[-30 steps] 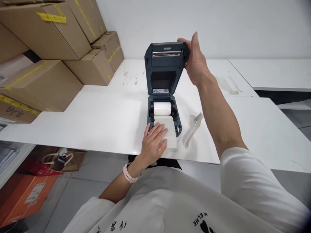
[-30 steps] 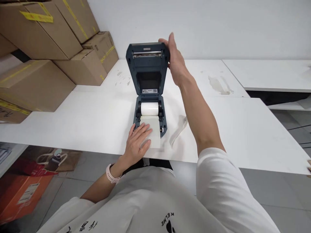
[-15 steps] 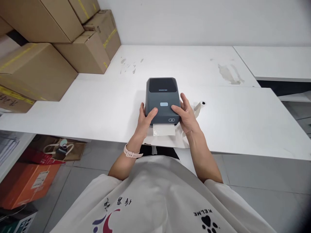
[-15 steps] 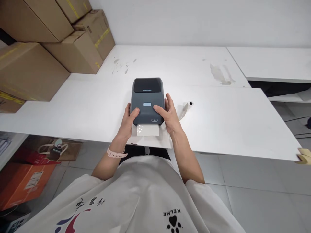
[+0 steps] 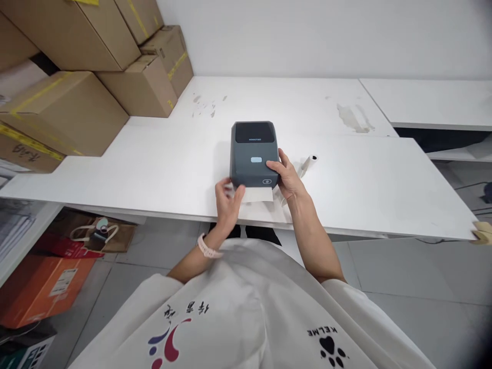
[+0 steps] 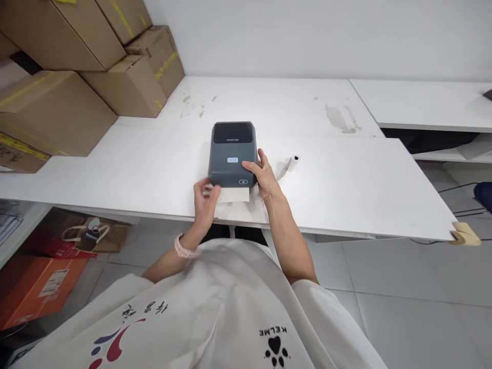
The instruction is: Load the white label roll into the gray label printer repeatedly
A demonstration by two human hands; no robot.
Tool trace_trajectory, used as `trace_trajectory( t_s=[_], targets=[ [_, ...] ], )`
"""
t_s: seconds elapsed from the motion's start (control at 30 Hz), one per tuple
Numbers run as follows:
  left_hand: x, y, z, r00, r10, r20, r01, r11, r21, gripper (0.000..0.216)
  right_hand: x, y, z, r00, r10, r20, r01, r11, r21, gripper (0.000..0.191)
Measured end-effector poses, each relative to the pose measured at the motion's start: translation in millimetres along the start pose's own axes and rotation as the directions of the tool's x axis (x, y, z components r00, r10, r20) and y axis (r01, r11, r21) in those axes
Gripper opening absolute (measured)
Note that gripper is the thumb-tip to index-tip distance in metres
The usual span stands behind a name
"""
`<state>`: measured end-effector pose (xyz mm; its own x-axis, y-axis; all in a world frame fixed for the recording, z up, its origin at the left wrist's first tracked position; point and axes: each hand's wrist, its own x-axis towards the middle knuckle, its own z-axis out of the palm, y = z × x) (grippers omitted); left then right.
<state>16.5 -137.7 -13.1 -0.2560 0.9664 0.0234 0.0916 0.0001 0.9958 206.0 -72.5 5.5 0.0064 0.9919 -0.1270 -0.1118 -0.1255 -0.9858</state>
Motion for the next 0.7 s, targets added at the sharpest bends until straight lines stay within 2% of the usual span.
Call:
trace_trajectory(
  t_s=[0.03,0.1,0.17,0.2,0.27,0.4,0.53,0.57,0.63,0.7],
  targets=[
    [-10,-3,-1,0.999,-0.032,-0.01,0.032,0.999,0.012,0.049,0,0,1,1.0,-0.005,-0.004,0.005,1.0,0.001,0.116],
    [-22,-4,1,0.974,-0.142,0.178,0.15,0.988,-0.035,0.043,0,-1,2,1.0,-0.031,-0.003,0.031,0.999,-0.015,0.111],
    [-23,3,7,0.89,-0.262,0.374,0.326,0.938,-0.119,0.045,0,-2,2,0.998,-0.057,0.009,0.057,0.998,-0.032,0.106],
    [-20,8,10,0.853,-0.294,0.43,0.392,0.906,-0.157,0.043,0,-4,2,0.998,-0.057,0.013,0.058,0.998,-0.033,0.106],
    [-13,17,15,0.834,-0.31,0.456,0.439,0.874,-0.208,0.038,2,-9,1,0.999,-0.03,0.012,0.03,0.999,-0.028,0.109],
    [-6,16,10,0.886,-0.232,0.403,0.298,0.948,-0.11,0.041,7,-20,5,1.0,-0.021,-0.014,0.02,0.997,-0.078,0.122],
    [-7,11,-5,0.911,-0.093,0.402,0.059,0.994,0.096,0.053,16,-23,11,0.997,-0.069,-0.02,0.064,0.982,-0.175,0.124],
    [-5,13,-9,0.931,-0.037,0.363,-0.01,0.992,0.127,0.055,18,-23,11,0.998,-0.064,-0.023,0.059,0.981,-0.188,0.124],
    [1,19,-15,0.975,0.109,0.195,-0.141,0.978,0.153,0.053,20,-23,11,0.998,-0.052,-0.031,0.045,0.977,-0.208,0.123],
    [11,24,-18,0.97,0.242,0.021,-0.242,0.958,0.152,0.037,17,-21,9,0.998,-0.066,-0.02,0.059,0.969,-0.241,0.12]
  ],
)
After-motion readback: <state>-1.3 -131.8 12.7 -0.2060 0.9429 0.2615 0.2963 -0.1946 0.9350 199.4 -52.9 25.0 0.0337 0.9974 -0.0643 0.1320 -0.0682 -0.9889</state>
